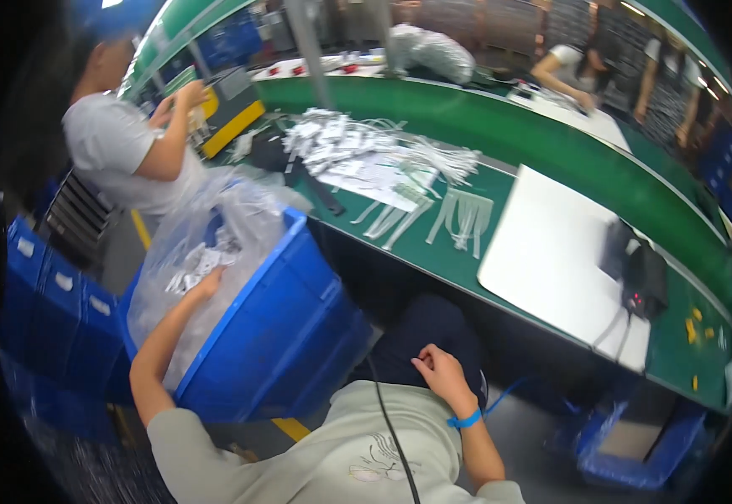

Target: Soldering wires to circuit boards and assembling electrical components on a factory line.

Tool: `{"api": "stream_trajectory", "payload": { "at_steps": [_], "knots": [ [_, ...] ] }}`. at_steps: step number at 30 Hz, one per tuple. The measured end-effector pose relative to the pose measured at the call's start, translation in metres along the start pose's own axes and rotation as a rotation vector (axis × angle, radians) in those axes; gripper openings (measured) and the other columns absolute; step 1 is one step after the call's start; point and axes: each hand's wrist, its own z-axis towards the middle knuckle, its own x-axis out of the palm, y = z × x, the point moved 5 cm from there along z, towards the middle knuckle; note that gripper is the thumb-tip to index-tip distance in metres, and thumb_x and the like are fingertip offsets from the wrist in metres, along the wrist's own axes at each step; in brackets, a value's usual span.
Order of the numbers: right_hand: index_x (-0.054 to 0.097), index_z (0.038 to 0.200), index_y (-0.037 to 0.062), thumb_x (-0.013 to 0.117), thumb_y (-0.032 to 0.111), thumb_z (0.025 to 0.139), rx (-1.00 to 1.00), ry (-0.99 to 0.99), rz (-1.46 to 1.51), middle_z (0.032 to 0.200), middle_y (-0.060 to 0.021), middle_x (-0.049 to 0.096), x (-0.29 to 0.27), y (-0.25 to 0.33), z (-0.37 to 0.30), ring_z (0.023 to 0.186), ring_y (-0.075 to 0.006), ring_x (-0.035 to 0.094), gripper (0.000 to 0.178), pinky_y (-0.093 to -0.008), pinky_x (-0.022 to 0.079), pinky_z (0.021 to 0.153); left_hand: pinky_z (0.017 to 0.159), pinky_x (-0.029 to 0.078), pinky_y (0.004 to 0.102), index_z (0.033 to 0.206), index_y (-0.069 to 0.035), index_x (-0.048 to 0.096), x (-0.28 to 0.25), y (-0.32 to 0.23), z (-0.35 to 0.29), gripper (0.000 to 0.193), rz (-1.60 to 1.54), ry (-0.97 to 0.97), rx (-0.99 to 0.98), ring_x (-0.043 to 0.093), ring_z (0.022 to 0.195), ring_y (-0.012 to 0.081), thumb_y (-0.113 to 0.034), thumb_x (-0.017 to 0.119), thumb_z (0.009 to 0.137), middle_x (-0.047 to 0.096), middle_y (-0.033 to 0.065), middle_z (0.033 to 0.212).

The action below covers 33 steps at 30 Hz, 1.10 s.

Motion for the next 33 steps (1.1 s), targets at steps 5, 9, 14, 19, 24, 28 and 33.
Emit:
{"api": "stream_trajectory", "payload": {
  "at_steps": [5,9,14,19,24,28,33],
  "knots": [
    [0.067,0.103,-0.0015,0.074,0.020,0.091,-0.027,0.085,-0.061,0.085,-0.0133,0.067,0.005,0.004,-0.033,0.075,-0.0249,0.065,0.025,-0.0363,0.053,0.070,0.107,0.043,0.0512,0.121,-0.001,0.066,-0.005,-0.034,-0.016,0.038,-0.138,-0.219,-0.134,0.055,0.126,0.0445,-0.009,0.065,0.084,0.063,0.0265,0.130],
    [0.067,0.106,-0.0013,0.074,0.020,0.092,-0.053,0.008,-0.091,0.092,-0.0142,0.066,0.005,0.004,-0.046,0.081,-0.0258,0.065,0.027,-0.0366,0.053,0.073,0.106,0.043,0.0510,0.120,-0.001,0.066,-0.013,-0.061,-0.015,0.038,-0.103,-0.252,-0.151,0.056,0.124,0.0439,-0.010,0.066,0.083,0.063,0.0258,0.129],
    [0.066,0.104,-0.0011,0.074,0.019,0.093,-0.016,-0.031,-0.071,0.092,-0.0140,0.065,0.009,-0.004,-0.043,0.079,-0.0258,0.064,0.025,-0.0363,0.053,0.073,0.104,0.044,0.0508,0.119,-0.001,0.066,-0.020,-0.073,-0.017,0.038,-0.087,-0.282,-0.139,0.057,0.122,0.0431,-0.011,0.068,0.083,0.063,0.0251,0.127],
    [0.069,0.100,-0.0004,0.074,0.019,0.092,0.017,-0.058,-0.024,0.085,-0.0130,0.068,0.008,-0.010,-0.026,0.075,-0.0240,0.066,0.022,-0.0355,0.054,0.071,0.103,0.044,0.0506,0.118,-0.002,0.067,-0.020,-0.085,-0.027,0.037,-0.077,-0.304,-0.131,0.057,0.120,0.0423,-0.012,0.069,0.082,0.064,0.0243,0.126],
    [0.070,0.105,-0.0012,0.075,0.027,0.093,0.062,0.095,-0.134,0.087,-0.0130,0.071,-0.006,-0.002,-0.011,0.078,-0.0218,0.067,0.031,-0.0350,0.054,0.073,0.102,0.045,0.0504,0.117,-0.002,0.067,-0.028,-0.093,-0.034,0.037,-0.077,-0.300,-0.131,0.058,0.118,0.0415,-0.013,0.070,0.082,0.064,0.0235,0.124],
    [0.068,0.118,-0.0017,0.074,0.029,0.096,0.188,0.319,-0.007,0.095,-0.0125,0.074,-0.051,0.019,-0.003,0.087,-0.0183,0.069,0.038,-0.0317,0.055,0.081,0.101,0.045,0.0502,0.116,-0.002,0.067,-0.034,-0.094,-0.041,0.037,-0.077,-0.314,-0.141,0.058,0.116,0.0409,-0.014,0.071,0.081,0.064,0.0229,0.123],
    [0.065,0.123,-0.0025,0.069,0.022,0.099,-0.027,0.361,0.158,0.099,-0.0141,0.074,-0.117,0.088,0.023,0.096,-0.0206,0.071,0.034,-0.0322,0.055,0.089,0.099,0.045,0.0500,0.115,-0.002,0.068,-0.039,-0.100,-0.050,0.037,-0.079,-0.309,-0.143,0.059,0.114,0.0401,-0.015,0.072,0.081,0.065,0.0221,0.121]
  ]
}}
